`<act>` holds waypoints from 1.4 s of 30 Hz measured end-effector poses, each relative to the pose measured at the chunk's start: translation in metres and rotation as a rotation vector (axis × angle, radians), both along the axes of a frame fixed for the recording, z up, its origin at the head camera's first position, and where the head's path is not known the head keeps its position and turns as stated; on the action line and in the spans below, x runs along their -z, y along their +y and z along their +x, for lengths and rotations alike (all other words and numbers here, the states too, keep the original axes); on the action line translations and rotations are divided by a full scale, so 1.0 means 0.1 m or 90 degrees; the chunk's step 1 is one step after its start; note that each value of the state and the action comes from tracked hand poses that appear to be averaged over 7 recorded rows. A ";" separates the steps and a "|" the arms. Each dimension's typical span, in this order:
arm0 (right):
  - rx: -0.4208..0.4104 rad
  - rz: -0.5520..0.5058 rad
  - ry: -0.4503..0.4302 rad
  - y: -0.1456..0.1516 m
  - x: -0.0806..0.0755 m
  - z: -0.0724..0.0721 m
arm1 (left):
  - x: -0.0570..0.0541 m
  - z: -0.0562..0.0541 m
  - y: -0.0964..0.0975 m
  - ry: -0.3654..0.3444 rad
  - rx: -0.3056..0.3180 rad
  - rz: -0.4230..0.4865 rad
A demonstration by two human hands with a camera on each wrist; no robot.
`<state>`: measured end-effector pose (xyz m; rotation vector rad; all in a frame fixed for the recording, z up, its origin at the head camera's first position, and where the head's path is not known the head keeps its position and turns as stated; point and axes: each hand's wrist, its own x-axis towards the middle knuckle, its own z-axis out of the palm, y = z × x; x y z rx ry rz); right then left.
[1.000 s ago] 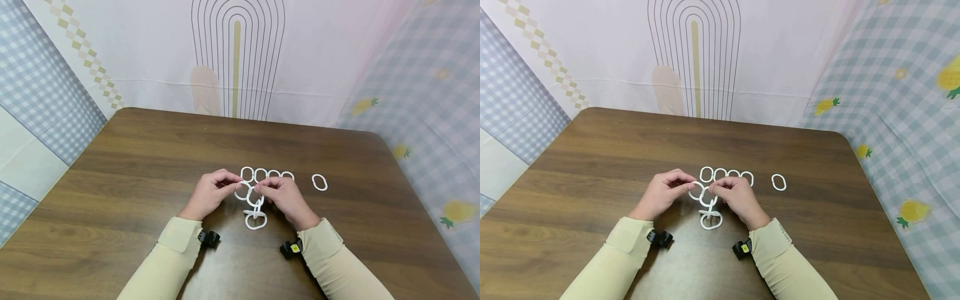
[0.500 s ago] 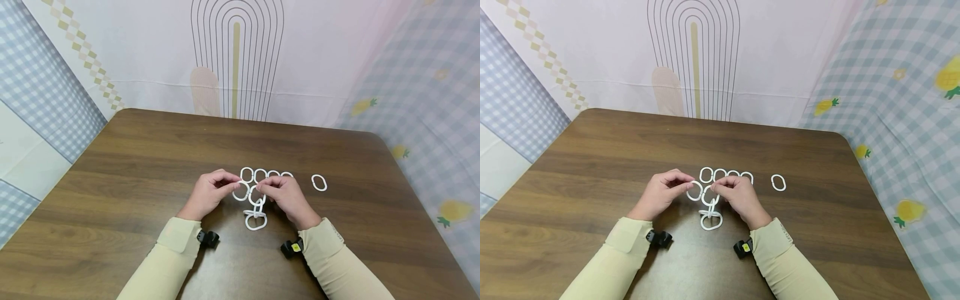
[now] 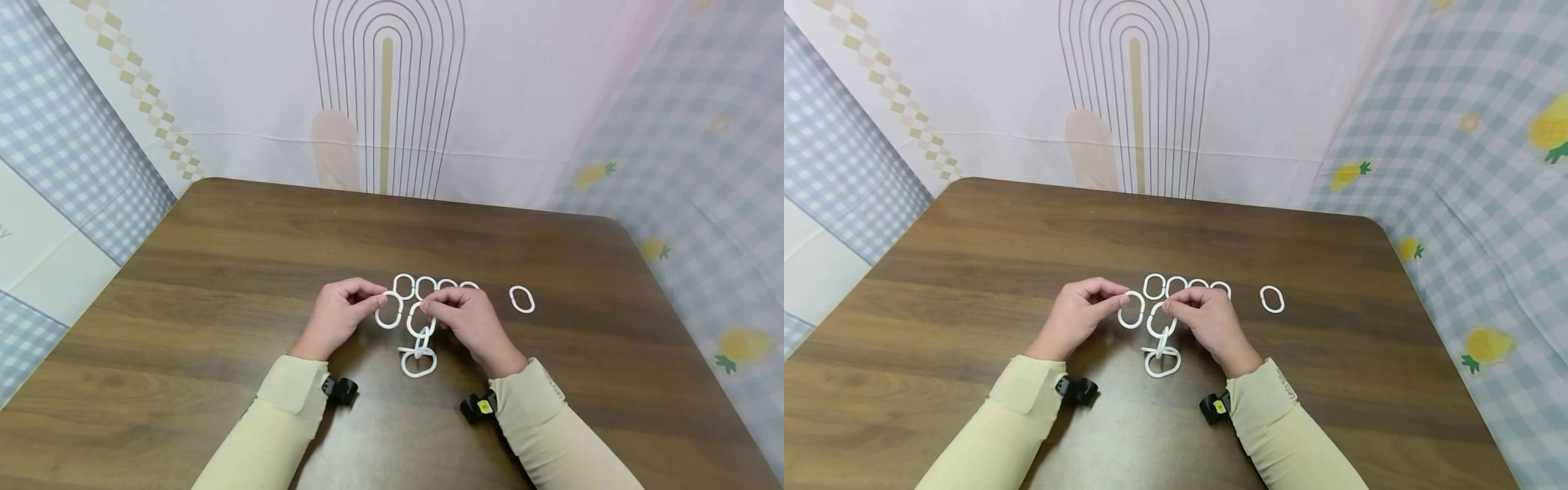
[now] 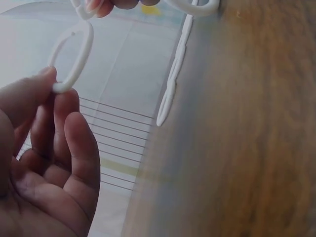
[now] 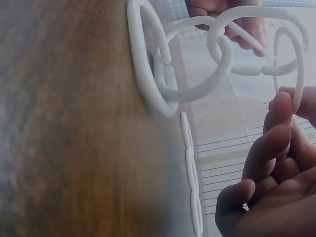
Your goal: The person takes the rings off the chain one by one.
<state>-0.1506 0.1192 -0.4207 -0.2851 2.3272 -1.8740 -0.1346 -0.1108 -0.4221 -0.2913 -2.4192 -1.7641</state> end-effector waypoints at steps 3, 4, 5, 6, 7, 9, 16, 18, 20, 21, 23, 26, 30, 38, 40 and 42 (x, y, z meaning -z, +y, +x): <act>-0.002 -0.001 0.006 0.00 0.00 -0.01 | 0.00 -0.02 0.00 -0.026 -0.020 -0.002; -0.002 0.001 0.006 0.00 0.00 -0.01 | 0.00 -0.02 0.00 -0.036 -0.024 0.000; -0.001 0.004 0.007 0.00 0.00 -0.01 | 0.01 -0.03 0.00 -0.045 -0.028 0.004; -0.001 0.007 0.007 0.00 0.00 -0.02 | 0.01 -0.04 0.00 -0.054 -0.030 0.009; -0.001 0.009 0.006 0.00 0.00 -0.02 | 0.02 -0.05 0.00 -0.062 -0.032 0.012; 0.000 0.014 0.006 0.00 0.00 -0.02 | 0.03 -0.07 0.00 -0.075 -0.036 0.014; -0.007 0.008 0.003 -0.01 0.02 -0.02 | 0.09 -0.12 -0.01 -0.101 -0.054 0.012; -0.009 0.007 0.003 -0.01 0.03 -0.02 | 0.11 -0.12 -0.02 -0.112 -0.063 0.012; -0.010 0.006 0.004 -0.01 0.03 -0.02 | 0.11 -0.13 -0.02 -0.122 -0.071 0.014; -0.009 0.005 0.002 -0.01 0.03 -0.02 | 0.12 -0.14 -0.03 -0.128 -0.075 0.016; -0.010 0.004 0.001 -0.01 0.03 -0.02 | 0.12 -0.15 -0.03 -0.138 -0.081 0.015; -0.010 0.005 -0.002 -0.02 0.03 -0.02 | 0.13 -0.16 -0.03 -0.152 -0.086 0.025; -0.011 0.012 -0.002 -0.02 0.03 -0.02 | 0.14 -0.17 -0.03 -0.167 -0.096 0.043; -0.010 0.022 -0.004 -0.03 0.04 -0.03 | 0.17 -0.21 -0.03 -0.192 -0.113 0.050; -0.009 0.021 -0.006 -0.03 0.04 -0.03 | 0.17 -0.23 -0.03 -0.196 -0.115 0.051; -0.008 0.020 -0.008 -0.03 0.05 -0.04 | 0.17 -0.24 -0.03 -0.197 -0.115 0.049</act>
